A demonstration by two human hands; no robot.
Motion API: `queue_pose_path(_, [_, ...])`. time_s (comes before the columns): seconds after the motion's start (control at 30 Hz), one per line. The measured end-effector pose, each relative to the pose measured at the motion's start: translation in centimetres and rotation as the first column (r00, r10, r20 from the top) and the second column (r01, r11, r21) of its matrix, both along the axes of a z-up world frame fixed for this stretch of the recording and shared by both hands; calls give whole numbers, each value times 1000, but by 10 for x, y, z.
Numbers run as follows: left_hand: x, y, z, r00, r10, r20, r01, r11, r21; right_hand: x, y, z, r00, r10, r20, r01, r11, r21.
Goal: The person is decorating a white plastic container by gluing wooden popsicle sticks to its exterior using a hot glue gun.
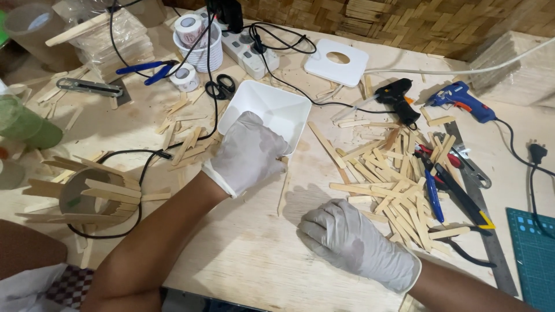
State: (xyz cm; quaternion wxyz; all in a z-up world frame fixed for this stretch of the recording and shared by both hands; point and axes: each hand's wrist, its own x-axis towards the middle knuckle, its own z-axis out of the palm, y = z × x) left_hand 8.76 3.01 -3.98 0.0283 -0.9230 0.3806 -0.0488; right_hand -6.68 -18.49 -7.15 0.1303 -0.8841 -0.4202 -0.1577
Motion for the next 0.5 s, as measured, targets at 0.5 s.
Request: queue_pose_path(0.5, [-26, 35, 38, 967, -47, 250, -9, 975, 220, 0, 1, 0, 999, 41, -28, -37, 991, 126])
